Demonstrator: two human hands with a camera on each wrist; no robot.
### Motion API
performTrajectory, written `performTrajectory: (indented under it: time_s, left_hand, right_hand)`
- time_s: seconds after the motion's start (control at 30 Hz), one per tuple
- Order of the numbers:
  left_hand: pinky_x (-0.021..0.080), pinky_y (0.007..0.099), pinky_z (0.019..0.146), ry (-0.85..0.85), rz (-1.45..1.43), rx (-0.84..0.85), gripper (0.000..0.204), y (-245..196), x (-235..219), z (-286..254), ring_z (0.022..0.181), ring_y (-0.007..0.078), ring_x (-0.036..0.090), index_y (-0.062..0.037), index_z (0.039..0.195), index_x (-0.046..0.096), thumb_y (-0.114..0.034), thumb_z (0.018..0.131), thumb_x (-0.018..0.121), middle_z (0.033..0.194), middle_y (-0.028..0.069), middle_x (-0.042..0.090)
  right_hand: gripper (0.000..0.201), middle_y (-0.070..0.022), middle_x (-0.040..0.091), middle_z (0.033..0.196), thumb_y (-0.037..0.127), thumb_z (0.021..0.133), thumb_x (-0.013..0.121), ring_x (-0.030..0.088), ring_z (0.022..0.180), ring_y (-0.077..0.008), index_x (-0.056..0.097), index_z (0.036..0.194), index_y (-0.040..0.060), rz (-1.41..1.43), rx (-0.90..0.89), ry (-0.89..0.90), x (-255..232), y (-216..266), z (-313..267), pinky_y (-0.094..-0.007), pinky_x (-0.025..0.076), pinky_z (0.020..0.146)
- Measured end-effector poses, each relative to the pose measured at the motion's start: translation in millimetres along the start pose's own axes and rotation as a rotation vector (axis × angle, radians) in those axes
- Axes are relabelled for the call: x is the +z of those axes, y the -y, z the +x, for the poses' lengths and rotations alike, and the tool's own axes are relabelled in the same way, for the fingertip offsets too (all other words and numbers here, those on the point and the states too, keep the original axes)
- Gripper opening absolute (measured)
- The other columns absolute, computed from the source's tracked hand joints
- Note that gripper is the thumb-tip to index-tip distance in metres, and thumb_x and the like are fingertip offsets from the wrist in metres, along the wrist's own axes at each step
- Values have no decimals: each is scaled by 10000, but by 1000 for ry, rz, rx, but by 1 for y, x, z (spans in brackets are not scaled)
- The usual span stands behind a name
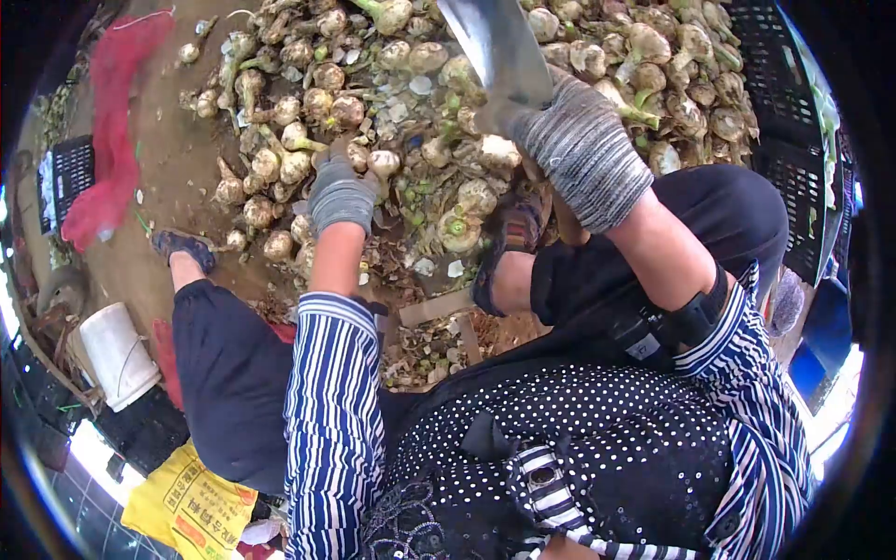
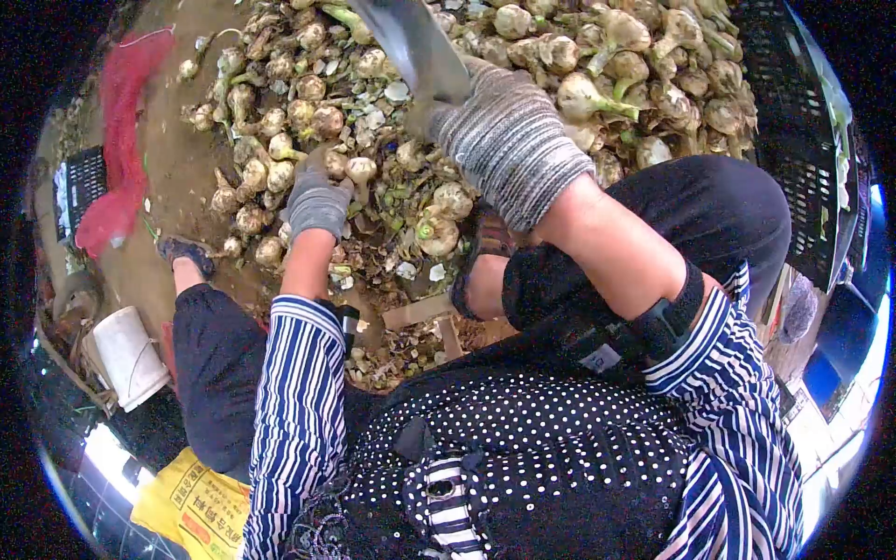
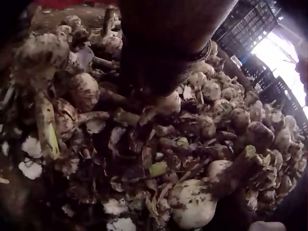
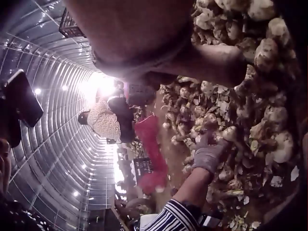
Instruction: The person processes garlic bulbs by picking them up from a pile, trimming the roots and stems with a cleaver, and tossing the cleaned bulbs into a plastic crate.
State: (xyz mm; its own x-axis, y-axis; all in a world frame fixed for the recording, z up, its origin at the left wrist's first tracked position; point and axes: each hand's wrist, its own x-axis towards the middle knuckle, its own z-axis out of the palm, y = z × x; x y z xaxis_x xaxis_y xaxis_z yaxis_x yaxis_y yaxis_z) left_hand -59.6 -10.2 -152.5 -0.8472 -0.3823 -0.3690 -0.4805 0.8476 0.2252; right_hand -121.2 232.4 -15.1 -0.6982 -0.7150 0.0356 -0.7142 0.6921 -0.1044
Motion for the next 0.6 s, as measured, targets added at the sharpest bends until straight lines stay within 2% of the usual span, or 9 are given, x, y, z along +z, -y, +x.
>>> performTrajectory:
  time_s: [0.07, 0.27, 0.33, 0.4, 0.43, 0.47, 0.5, 0.53, 0.6]
  left_hand:
    - [441, 413, 921, 61, 64, -25, 664, -13, -5, 8, 1166, 330, 479, -96, 1259, 464, -311, 685, 720, 1343, 201, 381]
    - [497, 395, 841, 223, 288, 5, 674, -15, -10, 3, 1031, 329, 573, -97, 1252, 447, -225, 662, 746, 1307, 174, 379]
    - [516, 366, 784, 62, 234, 117, 634, 6, 14, -3, 948, 294, 608, -79, 1223, 461, -176, 663, 741, 1203, 148, 484]
    - [514, 345, 745, 74, -599, 93, 688, 26, 35, -1, 869, 230, 614, -93, 1252, 457, -158, 640, 765, 1032, 128, 587]
    - [513, 300, 638, 110, -895, -33, 711, 15, 16, -12, 763, 186, 602, -84, 1259, 430, -88, 637, 775, 923, 108, 610]
    - [513, 300, 638, 102, -893, -28, 711, 8, 0, -21, 763, 186, 602, -84, 1259, 430, -88, 637, 775, 923, 108, 610]
    - [505, 290, 616, 147, -1177, -88, 711, 3, -16, -31, 757, 175, 598, -64, 1250, 419, -79, 636, 777, 923, 87, 611]
    - [497, 281, 595, 191, -1460, -146, 710, -2, -31, -40, 752, 164, 593, -44, 1241, 408, -71, 635, 778, 923, 66, 612]
    - [500, 281, 600, 225, -1470, -62, 691, -13, -59, -54, 769, 167, 595, -49, 1247, 409, -95, 664, 777, 933, 65, 615]
  right_hand:
    - [345, -73, 547, 561, 342, 727, 686, 547, 535, -158, 656, 842, 19, 826, 740, 58, -28, 25, 20, -307, 443, 527]
    - [314, -47, 530, 535, 305, 750, 668, 504, 448, -130, 633, 859, 13, 874, 721, 84, -14, 21, 19, -285, 403, 439]
    - [289, -43, 533, 535, 264, 751, 674, 513, 453, -124, 627, 897, 20, 991, 730, 40, -13, 20, 14, -283, 411, 440]
    - [271, -43, 560, 578, 255, 774, 655, 551, 535, -129, 622, 918, 28, 841, 737, 98, -17, 22, 10, -299, 442, 494]
    - [251, -52, 576, 613, 248, 789, 635, 562, 567, -143, 615, 915, 32, 712, 586, -10, -1, 20, 5, -303, 451, 513]
    - [233, -61, 592, 649, 242, 805, 615, 573, 599, -157, 609, 911, 35, 581, 434, -118, 7, 18, 2, -307, 460, 532]
    - [183, -98, 611, 714, 205, 807, 599, 599, 639, -233, 585, 885, 40, 540, 394, -43, -1, 22, 2, -339, 476, 563]
    - [183, -98, 611, 714, 205, 807, 599, 599, 639, -233, 585, 885, 40, 545, 389, -56, -8, 26, 1, -339, 476, 563]
    - [144, -120, 603, 724, 180, 794, 599, 604, 674, -296, 570, 877, 66, 372, 207, 49, -19, 33, 0, -384, 482, 611]
